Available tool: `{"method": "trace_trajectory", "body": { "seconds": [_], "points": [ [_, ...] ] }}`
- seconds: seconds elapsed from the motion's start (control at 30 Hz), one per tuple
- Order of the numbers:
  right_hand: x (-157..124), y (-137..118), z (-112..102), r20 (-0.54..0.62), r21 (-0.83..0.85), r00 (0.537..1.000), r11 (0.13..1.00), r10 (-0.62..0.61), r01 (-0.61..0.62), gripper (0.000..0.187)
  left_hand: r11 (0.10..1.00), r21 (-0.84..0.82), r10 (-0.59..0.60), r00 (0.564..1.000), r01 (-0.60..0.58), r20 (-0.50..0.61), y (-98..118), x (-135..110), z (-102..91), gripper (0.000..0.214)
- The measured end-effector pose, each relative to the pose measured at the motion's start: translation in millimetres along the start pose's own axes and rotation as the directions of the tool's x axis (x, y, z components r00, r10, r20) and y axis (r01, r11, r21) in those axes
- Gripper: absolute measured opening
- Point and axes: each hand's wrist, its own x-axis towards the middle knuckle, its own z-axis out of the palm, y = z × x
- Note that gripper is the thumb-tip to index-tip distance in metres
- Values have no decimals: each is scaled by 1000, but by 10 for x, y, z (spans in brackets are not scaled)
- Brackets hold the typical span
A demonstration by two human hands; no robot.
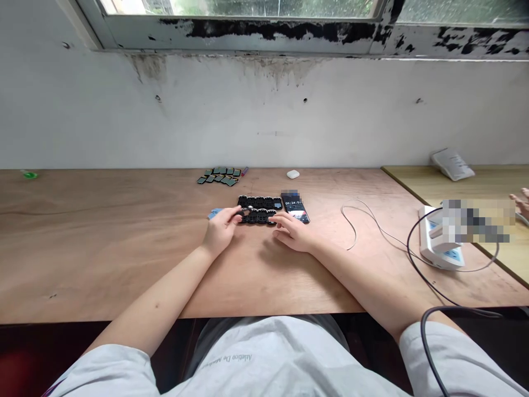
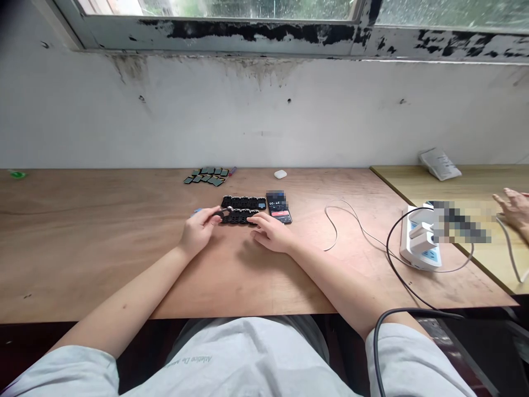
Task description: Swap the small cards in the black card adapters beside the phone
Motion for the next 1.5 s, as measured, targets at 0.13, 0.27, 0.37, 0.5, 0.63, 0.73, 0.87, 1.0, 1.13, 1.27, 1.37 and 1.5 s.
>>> {"method": "trace_trajectory", "body": {
  "seconds": [0.13, 0.27, 0.37, 0.5, 0.63, 0.73, 0.87, 1.0, 1.13, 1.27, 1.37, 1.5],
  "points": [
    [6, 8, -33, 7, -4, 999, 1000, -31, 31, 32, 869, -181, -478, 875, 460, -72, -369, 142, -108, 44],
    [14, 7, -27, 32, -27, 998, 998, -50, 50, 27, 746, -312, -643, 759, 589, -104, -559, 219, -182, 44],
    [13, 25, -18, 42, -32, 996, 997, -74, 75, 24, 827, -216, -555, 815, 519, -169, -551, 222, -216, 41],
    [18, 34, -35, 47, -51, 995, 995, -88, 90, 19, 962, 222, -154, 987, 159, -39, -453, 174, -197, 31],
    [28, 18, -58, 48, -47, 995, 995, -88, 90, 19, 907, 416, -10, 984, -67, 179, -339, 115, -101, 31],
    [29, 20, -51, 52, -47, 994, 994, -92, 94, 19, 886, 437, 26, 959, -153, 284, -273, 95, -50, 32],
    [31, 54, -2, 35, -241, 998, 969, -44, 51, 18, 892, 399, 72, 937, -214, 343, -215, 90, -42, 35],
    [69, 97, 65, -39, -460, 989, 876, 145, -146, 24, 934, 289, 113, 942, -209, 315, -181, 84, -34, 35],
    [144, 107, 90, -6, -535, 955, 805, 297, -254, 44, 971, 190, 97, 966, -144, 240, -187, 96, -25, 33],
    [195, 84, 87, 73, -594, 910, 750, 409, -290, 59, 980, 189, 23, 985, -55, 168, -234, 126, -47, 28],
    [186, 69, 81, 76, -608, 906, 740, 416, -289, 59, 981, 191, -36, 991, 11, 132, -261, 135, -78, 25],
    [128, 32, 43, 74, -591, 922, 761, 380, -267, 49, 982, 184, -56, 992, 34, 115, -263, 122, -109, 25]
  ]
}}
